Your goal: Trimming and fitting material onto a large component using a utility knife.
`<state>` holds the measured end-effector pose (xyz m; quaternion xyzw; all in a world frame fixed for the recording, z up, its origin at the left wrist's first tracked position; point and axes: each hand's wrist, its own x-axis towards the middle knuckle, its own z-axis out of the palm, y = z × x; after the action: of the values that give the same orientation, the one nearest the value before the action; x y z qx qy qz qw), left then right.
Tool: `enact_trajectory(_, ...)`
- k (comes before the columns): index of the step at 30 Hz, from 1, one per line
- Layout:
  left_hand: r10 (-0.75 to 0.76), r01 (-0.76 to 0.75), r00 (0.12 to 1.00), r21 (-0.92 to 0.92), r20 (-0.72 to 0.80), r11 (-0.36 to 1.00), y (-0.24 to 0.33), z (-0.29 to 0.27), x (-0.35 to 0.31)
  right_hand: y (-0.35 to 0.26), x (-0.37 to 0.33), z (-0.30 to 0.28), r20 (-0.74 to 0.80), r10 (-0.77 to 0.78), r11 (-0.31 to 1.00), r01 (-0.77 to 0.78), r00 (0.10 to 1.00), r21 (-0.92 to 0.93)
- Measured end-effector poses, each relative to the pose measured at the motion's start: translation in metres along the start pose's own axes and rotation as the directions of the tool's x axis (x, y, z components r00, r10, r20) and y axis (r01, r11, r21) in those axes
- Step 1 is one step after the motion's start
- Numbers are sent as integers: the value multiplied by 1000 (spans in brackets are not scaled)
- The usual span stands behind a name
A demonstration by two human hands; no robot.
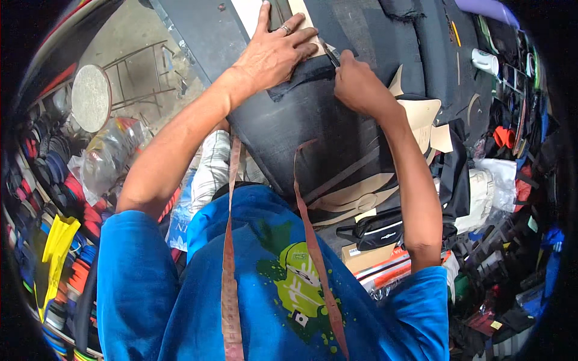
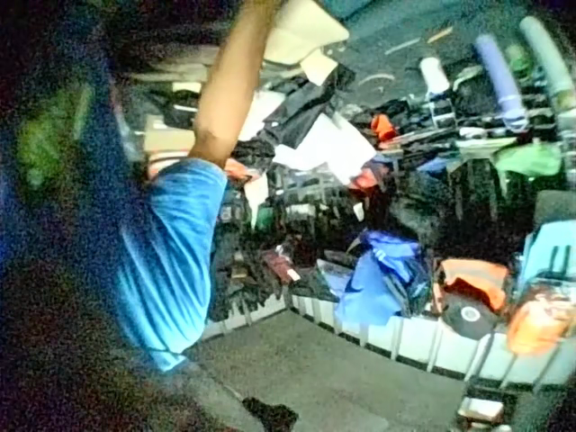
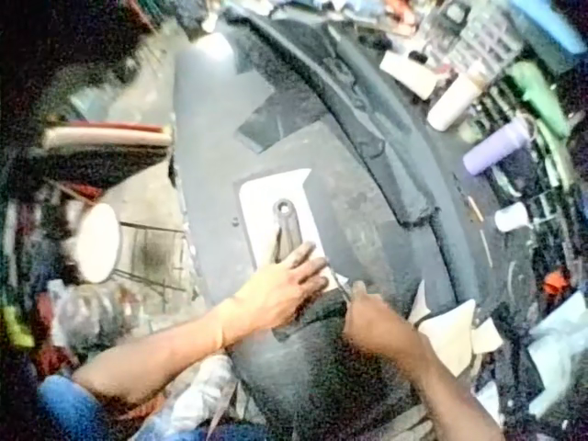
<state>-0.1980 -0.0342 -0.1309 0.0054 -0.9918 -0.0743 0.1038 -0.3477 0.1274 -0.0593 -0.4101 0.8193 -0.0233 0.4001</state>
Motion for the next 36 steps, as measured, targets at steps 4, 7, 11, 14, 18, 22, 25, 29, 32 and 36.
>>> enact_trajectory(4, 40, -38, 999, 120, -21, 992, -3, 6, -1, 10, 0, 4, -37, -17, 999, 15, 999, -46)
enact_trajectory(7, 35, -37, 999, 95, 23, 995, -1, 1, 1, 32, 6, -6, 17, -61, 984, 63, 998, -168)
enact_trajectory(11, 42, -47, 995, 50, 91, 998, 0, -5, 6, 52, 24, -27, 49, -159, 948, 167, 986, -272)
enact_trajectory(14, 78, -78, 994, -2, 71, 997, -4, 1, 5, 59, 29, -33, 60, -228, 920, 235, 972, -313)
enact_trajectory(18, 168, -174, 984, -118, -59, 978, -11, 15, 5, 63, 34, -37, 46, -326, 883, 322, 944, -341)
enact_trajectory(22, 115, -121, 990, -90, -77, 989, -6, 24, 7, 63, 41, -48, 95, -384, 850, 392, 918, -352)
enact_trajectory(25, 112, -117, 992, -80, -63, 990, -4, 23, 9, 68, 41, -43, 95, -374, 856, 383, 923, -347)
enact_trajectory(29, 109, -112, 992, -61, -57, 992, -5, 28, 10, 73, 41, -35, 81, -372, 865, 377, 925, -332)
enact_trajectory(32, 113, -116, 989, -30, -101, 993, -7, 34, 10, 77, 41, -31, 31, -391, 868, 380, 920, -319)
enact_trajectory(36, 114, -122, 979, -34, -170, 992, -6, 33, 11, 79, 38, -29, 30, -383, 876, 374, 923, -304)
